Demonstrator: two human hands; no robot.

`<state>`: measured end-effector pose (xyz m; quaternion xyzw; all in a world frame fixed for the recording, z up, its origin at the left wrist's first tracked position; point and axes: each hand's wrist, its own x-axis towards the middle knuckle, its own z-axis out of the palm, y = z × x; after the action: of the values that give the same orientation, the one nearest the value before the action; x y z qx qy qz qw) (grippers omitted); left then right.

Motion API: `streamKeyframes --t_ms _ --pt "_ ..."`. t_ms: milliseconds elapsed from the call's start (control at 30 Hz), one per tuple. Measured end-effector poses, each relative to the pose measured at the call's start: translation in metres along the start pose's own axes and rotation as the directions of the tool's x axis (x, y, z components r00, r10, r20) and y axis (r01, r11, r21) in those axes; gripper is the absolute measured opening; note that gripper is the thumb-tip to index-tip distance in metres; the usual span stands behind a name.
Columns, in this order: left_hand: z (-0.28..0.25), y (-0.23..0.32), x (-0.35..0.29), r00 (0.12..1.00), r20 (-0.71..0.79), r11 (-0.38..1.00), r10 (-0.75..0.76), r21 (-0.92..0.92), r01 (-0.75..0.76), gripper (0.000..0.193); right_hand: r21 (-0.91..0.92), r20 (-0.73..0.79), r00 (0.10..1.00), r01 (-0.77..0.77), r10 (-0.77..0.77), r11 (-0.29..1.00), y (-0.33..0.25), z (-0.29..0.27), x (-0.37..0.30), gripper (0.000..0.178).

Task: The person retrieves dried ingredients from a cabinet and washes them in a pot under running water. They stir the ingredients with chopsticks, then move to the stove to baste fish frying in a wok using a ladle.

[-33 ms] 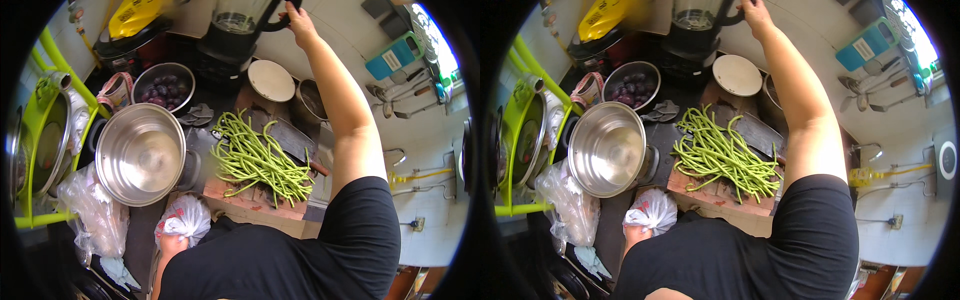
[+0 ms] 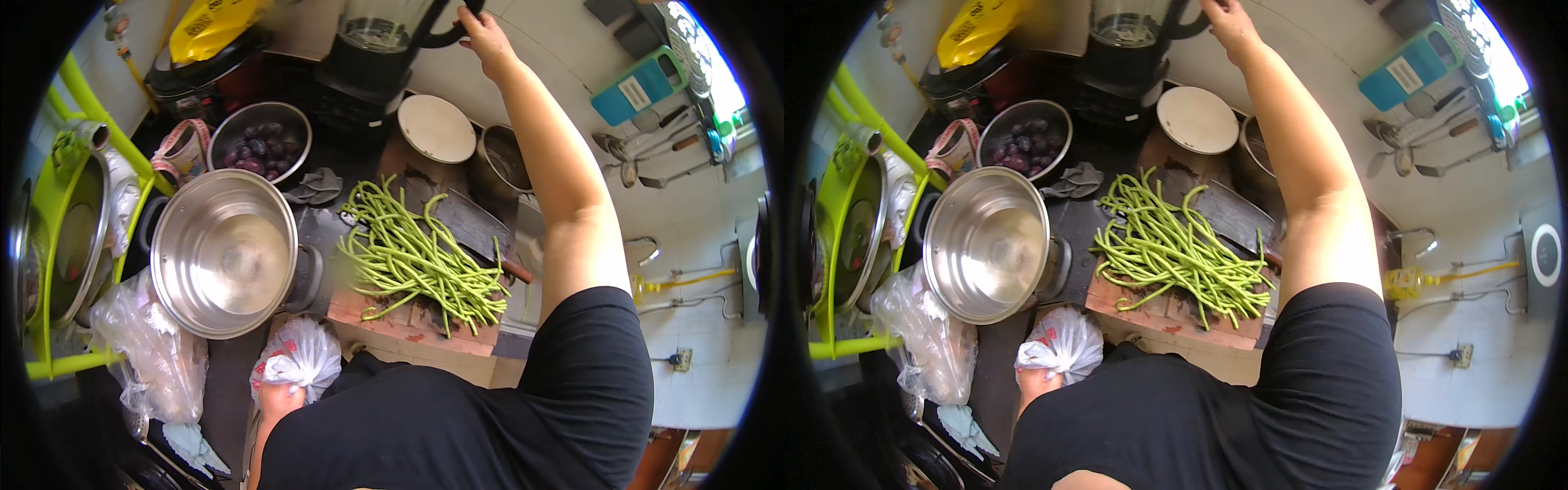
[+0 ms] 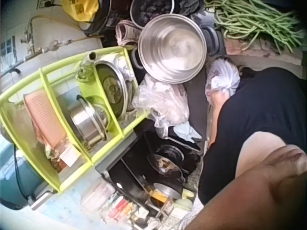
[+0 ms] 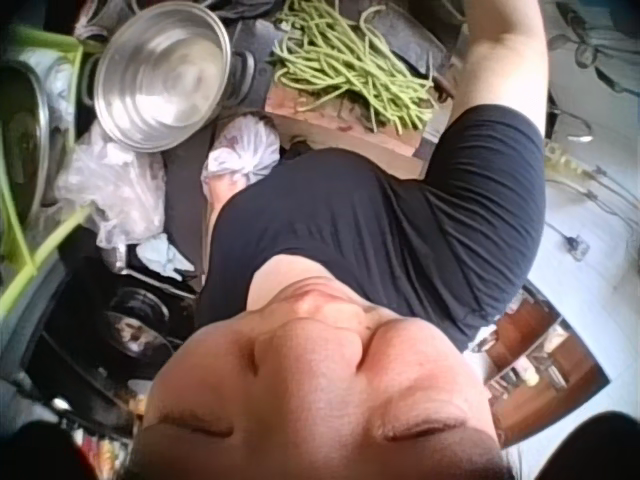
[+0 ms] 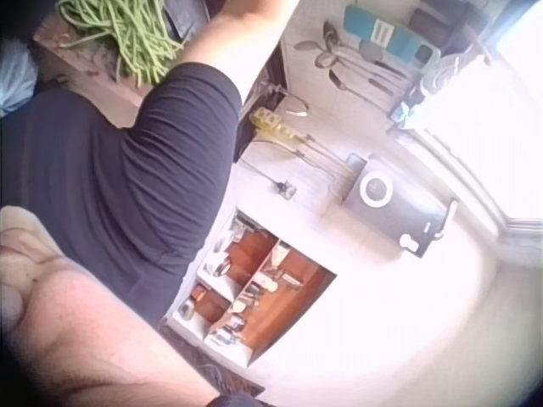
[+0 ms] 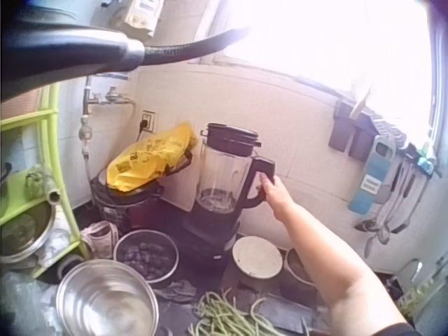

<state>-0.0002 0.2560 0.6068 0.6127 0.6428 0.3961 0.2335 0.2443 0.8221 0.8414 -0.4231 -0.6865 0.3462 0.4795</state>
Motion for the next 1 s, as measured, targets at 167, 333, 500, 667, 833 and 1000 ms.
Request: streamKeyframes --t_ms 167,333,500,667,833,1000 --pt "0.005 0.002 0.006 0.996 -0.035 0.996 0.079 -0.047 -0.081 0.019 -0.623 0.027 0.978 -0.144 0.206 0.769 0.06 -0.112 -0.076 0.058" --pt "0.015 0.005 -0.013 0.993 -0.117 0.997 0.027 0.075 -0.018 0.016 -0.855 -0.17 0.899 -0.338 0.403 0.394 0.166 -0.249 -0.188 0.07" --pt "0.036 0.037 -0.029 0.989 -0.14 0.974 -0.052 0.212 0.081 0.021 -0.891 -0.001 0.807 -0.268 0.59 0.366 0.174 -0.286 -0.253 0.059" --pt "0.083 0.067 -0.055 0.923 -0.287 0.948 -0.257 0.108 0.298 0.025 -0.809 -0.009 0.843 -0.322 0.538 0.492 0.177 -0.291 -0.286 0.043" --pt "0.112 0.106 -0.081 0.86 -0.314 0.907 -0.401 -0.004 0.421 0.034 -0.696 -0.29 0.862 -0.489 0.417 0.526 0.155 -0.309 -0.368 0.04" --pt "0.137 0.126 -0.101 0.852 -0.296 0.9 -0.432 -0.075 0.43 0.028 -0.568 -0.435 0.838 -0.539 0.33 0.621 0.122 -0.379 -0.457 0.039"
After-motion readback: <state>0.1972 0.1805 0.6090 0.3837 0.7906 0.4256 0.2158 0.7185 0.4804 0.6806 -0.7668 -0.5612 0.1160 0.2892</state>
